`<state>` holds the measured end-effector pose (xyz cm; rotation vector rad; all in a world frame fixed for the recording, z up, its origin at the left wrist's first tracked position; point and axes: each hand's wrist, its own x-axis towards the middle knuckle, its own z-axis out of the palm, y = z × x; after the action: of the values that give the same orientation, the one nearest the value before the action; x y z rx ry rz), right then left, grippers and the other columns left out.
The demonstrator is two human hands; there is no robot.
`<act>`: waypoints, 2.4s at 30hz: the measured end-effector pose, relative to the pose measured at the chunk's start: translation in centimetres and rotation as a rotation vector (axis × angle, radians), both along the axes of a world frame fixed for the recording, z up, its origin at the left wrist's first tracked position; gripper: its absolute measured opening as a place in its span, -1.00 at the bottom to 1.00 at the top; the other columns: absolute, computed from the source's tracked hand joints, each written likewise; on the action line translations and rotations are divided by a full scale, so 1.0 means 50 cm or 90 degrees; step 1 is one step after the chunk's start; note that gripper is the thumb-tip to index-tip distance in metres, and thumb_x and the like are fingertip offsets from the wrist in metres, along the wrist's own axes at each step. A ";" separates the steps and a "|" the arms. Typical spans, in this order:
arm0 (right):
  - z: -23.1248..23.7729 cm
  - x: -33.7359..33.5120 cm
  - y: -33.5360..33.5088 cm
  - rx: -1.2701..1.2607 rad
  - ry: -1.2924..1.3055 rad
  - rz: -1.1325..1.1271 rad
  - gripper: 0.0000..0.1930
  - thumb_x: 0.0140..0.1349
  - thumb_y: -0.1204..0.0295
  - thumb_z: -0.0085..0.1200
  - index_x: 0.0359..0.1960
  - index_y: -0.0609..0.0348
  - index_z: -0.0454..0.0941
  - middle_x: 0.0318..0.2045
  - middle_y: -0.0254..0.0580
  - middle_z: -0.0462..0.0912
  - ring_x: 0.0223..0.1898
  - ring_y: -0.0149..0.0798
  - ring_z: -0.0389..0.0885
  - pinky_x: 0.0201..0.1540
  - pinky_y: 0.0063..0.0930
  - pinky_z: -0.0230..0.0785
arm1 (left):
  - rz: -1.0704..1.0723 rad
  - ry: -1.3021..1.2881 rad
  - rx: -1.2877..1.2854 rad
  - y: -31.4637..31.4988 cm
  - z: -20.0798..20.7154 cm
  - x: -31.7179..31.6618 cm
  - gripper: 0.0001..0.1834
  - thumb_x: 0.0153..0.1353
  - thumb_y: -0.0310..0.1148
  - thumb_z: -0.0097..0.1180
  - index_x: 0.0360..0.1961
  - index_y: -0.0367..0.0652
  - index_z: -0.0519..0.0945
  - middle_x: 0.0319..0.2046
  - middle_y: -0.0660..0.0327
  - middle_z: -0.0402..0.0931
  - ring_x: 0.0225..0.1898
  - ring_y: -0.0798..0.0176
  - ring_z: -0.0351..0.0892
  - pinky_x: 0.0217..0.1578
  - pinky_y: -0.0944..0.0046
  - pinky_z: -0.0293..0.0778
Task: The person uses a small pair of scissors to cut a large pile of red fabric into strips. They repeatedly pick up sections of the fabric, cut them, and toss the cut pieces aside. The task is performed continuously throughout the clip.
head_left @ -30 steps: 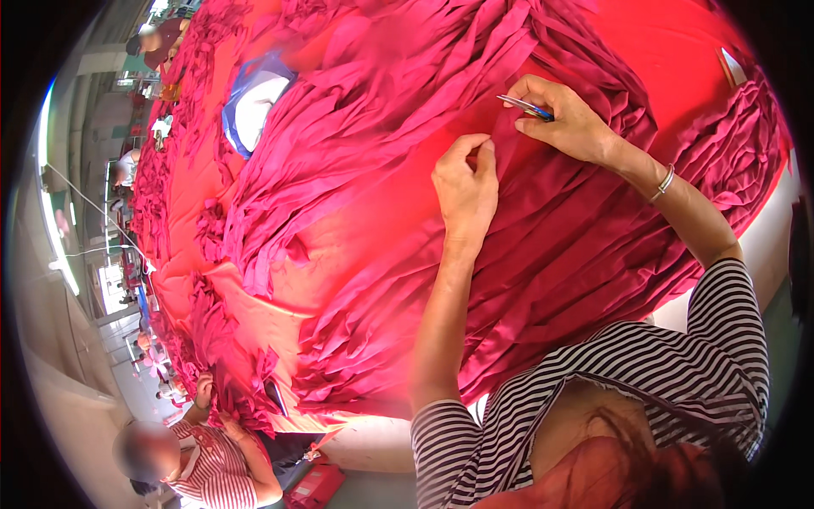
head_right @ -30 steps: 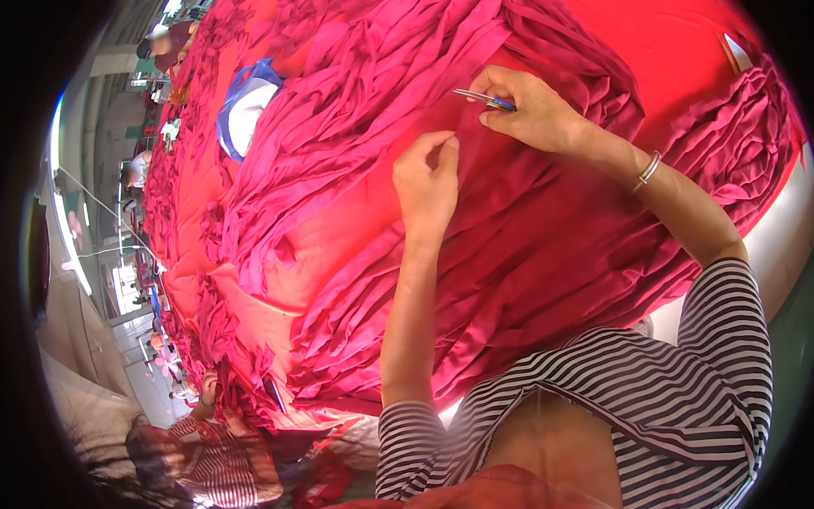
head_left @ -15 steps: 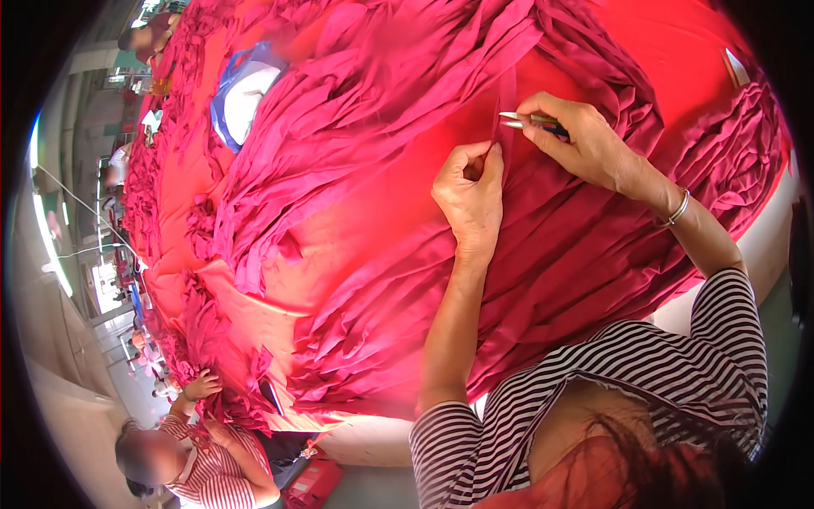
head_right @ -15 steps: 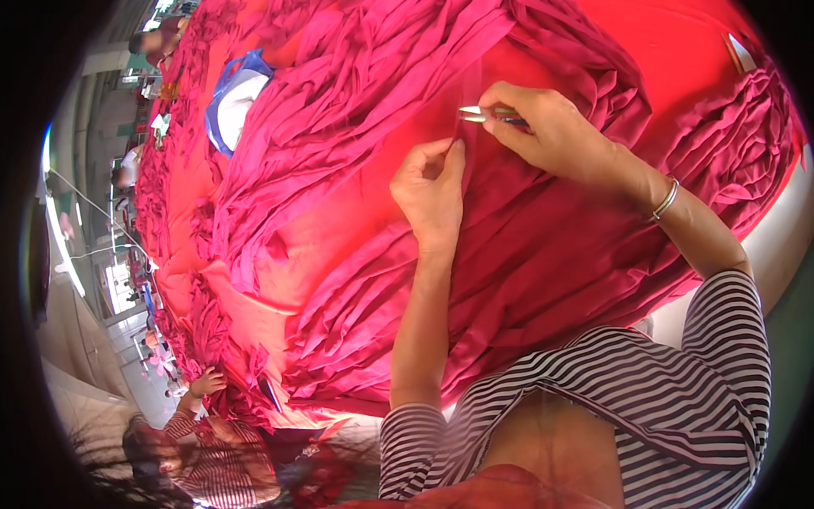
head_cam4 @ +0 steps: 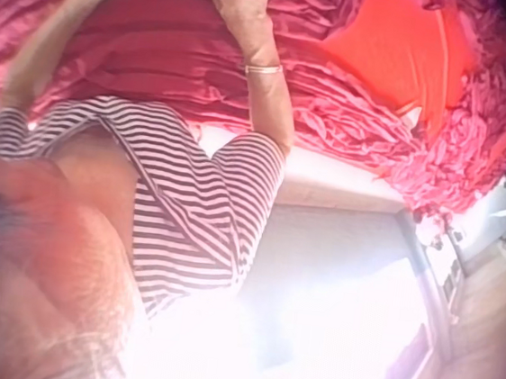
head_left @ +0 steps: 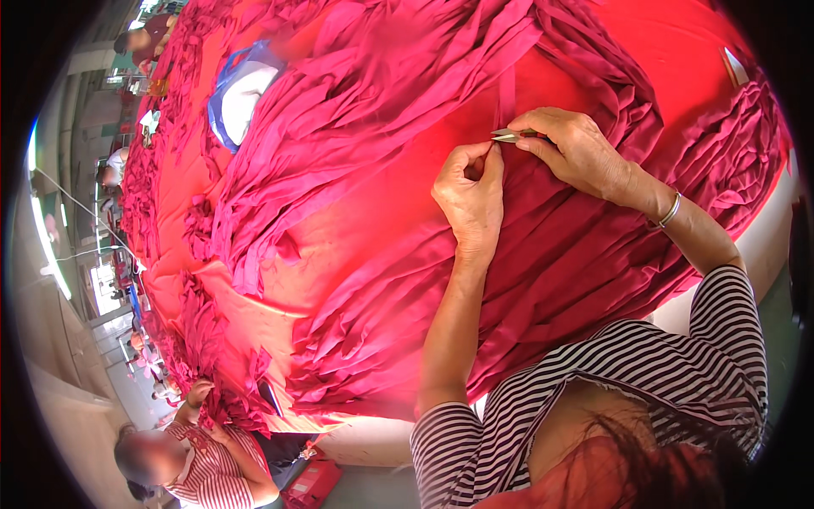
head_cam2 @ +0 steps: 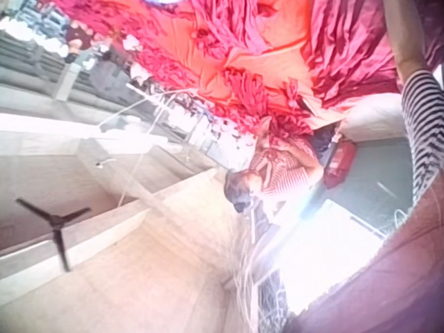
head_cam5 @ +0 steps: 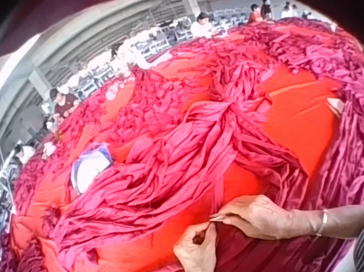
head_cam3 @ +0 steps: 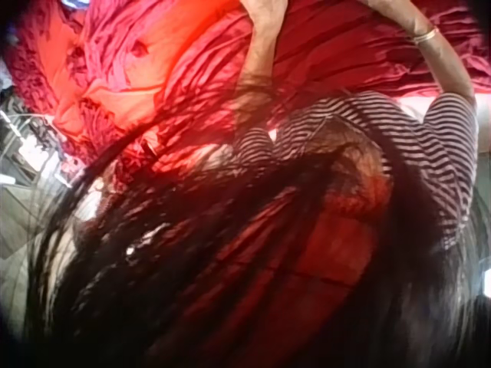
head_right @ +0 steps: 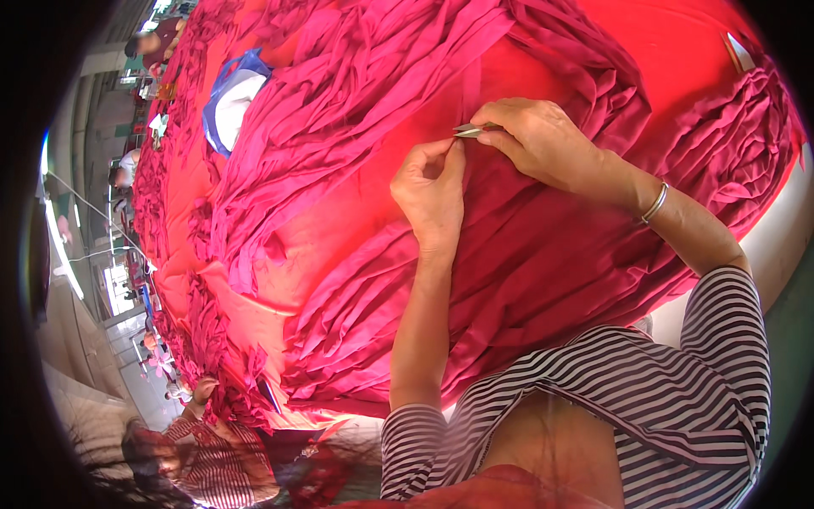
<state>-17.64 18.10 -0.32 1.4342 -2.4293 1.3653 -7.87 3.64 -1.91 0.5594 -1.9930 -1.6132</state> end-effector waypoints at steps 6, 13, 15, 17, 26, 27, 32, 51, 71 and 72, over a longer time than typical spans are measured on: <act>-0.004 -0.003 0.003 -0.009 -0.011 -0.013 -0.90 0.23 0.48 0.12 -0.24 0.20 0.58 -0.41 -0.06 0.62 -0.35 0.01 0.61 -0.29 -0.23 0.43 | -0.002 -0.018 -0.001 -0.001 0.001 0.000 -0.93 0.16 -0.55 0.27 -0.34 -0.34 0.66 -0.55 0.34 0.58 -0.51 0.58 0.44 -0.45 0.51 0.38; 0.014 -0.002 0.011 0.002 -0.170 -0.069 -0.85 0.26 0.46 0.15 -0.18 0.24 0.59 -0.39 -0.06 0.66 -0.39 -0.11 0.63 -0.30 -0.34 0.43 | -0.017 -0.046 0.155 -0.026 0.003 -0.001 -0.84 0.18 -0.55 0.26 -0.20 -0.36 0.68 -0.41 0.31 0.62 -0.39 0.55 0.50 -0.31 0.52 0.43; 0.008 -0.001 0.004 -0.026 -0.161 -0.048 -0.84 0.25 0.47 0.15 -0.18 0.25 0.59 -0.38 -0.05 0.66 -0.37 -0.09 0.64 -0.29 -0.34 0.43 | -0.025 -0.049 0.171 -0.029 0.001 -0.002 -0.82 0.19 -0.56 0.25 -0.17 -0.37 0.67 -0.39 0.30 0.63 -0.37 0.54 0.51 -0.28 0.52 0.44; 0.007 0.000 -0.003 -0.038 -0.149 -0.034 -0.84 0.25 0.47 0.15 -0.17 0.25 0.59 -0.37 -0.04 0.66 -0.36 -0.06 0.64 -0.29 -0.33 0.44 | -0.030 -0.041 0.177 -0.029 0.002 -0.003 -0.81 0.19 -0.56 0.25 -0.17 -0.37 0.67 -0.38 0.30 0.63 -0.36 0.53 0.52 -0.26 0.52 0.44; 0.014 0.005 -0.016 0.000 -0.130 -0.028 -0.85 0.24 0.46 0.14 -0.21 0.25 0.59 -0.38 -0.04 0.66 -0.34 0.01 0.63 -0.28 -0.26 0.45 | -0.030 -0.028 0.113 -0.023 0.004 -0.001 -0.86 0.19 -0.54 0.25 -0.21 -0.32 0.70 -0.54 0.41 0.53 -0.50 0.60 0.37 -0.46 0.54 0.32; 0.011 0.005 -0.017 0.001 -0.125 -0.028 -0.86 0.24 0.46 0.14 -0.21 0.24 0.59 -0.38 -0.04 0.66 -0.34 0.01 0.63 -0.28 -0.25 0.45 | -0.027 -0.031 0.105 -0.021 0.007 -0.001 -0.85 0.19 -0.53 0.25 -0.21 -0.32 0.70 -0.56 0.42 0.51 -0.52 0.61 0.35 -0.48 0.54 0.30; 0.003 0.003 -0.017 0.000 -0.093 -0.028 -0.86 0.24 0.46 0.13 -0.22 0.24 0.59 -0.39 -0.05 0.65 -0.33 0.02 0.63 -0.28 -0.23 0.45 | -0.022 -0.046 0.070 -0.020 0.008 0.000 -0.85 0.18 -0.52 0.26 -0.22 -0.31 0.70 -0.58 0.43 0.49 -0.53 0.61 0.32 -0.50 0.53 0.27; 0.008 0.010 -0.003 0.033 -0.128 -0.016 -0.85 0.27 0.45 0.13 -0.17 0.21 0.59 -0.36 -0.09 0.67 -0.33 -0.06 0.64 -0.26 -0.27 0.45 | -0.178 -0.085 0.471 -0.098 0.012 0.021 -0.79 0.15 -0.58 0.25 -0.16 -0.35 0.64 -0.30 0.23 0.63 -0.32 0.47 0.55 -0.20 0.48 0.48; 0.004 0.010 -0.025 -0.050 -0.109 -0.026 -0.85 0.25 0.47 0.16 -0.16 0.19 0.59 -0.31 -0.10 0.69 -0.33 -0.10 0.65 -0.28 -0.32 0.45 | -0.185 -0.112 0.441 -0.092 0.034 0.013 -0.63 0.19 -0.57 0.01 0.05 -0.38 0.58 -0.24 0.19 0.64 -0.36 0.45 0.57 -0.28 0.50 0.49; 0.005 0.010 -0.027 -0.041 -0.117 -0.027 -0.85 0.25 0.47 0.16 -0.16 0.19 0.59 -0.31 -0.10 0.69 -0.33 -0.11 0.65 -0.27 -0.33 0.46 | -0.179 -0.117 0.441 -0.092 0.034 0.012 -0.63 0.20 -0.56 0.01 0.05 -0.35 0.59 -0.26 0.22 0.64 -0.40 0.47 0.56 -0.34 0.51 0.49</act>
<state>-17.14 16.76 -0.07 1.2889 -2.4792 1.6176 -7.26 -0.98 -0.23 0.7139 -1.6465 -2.5297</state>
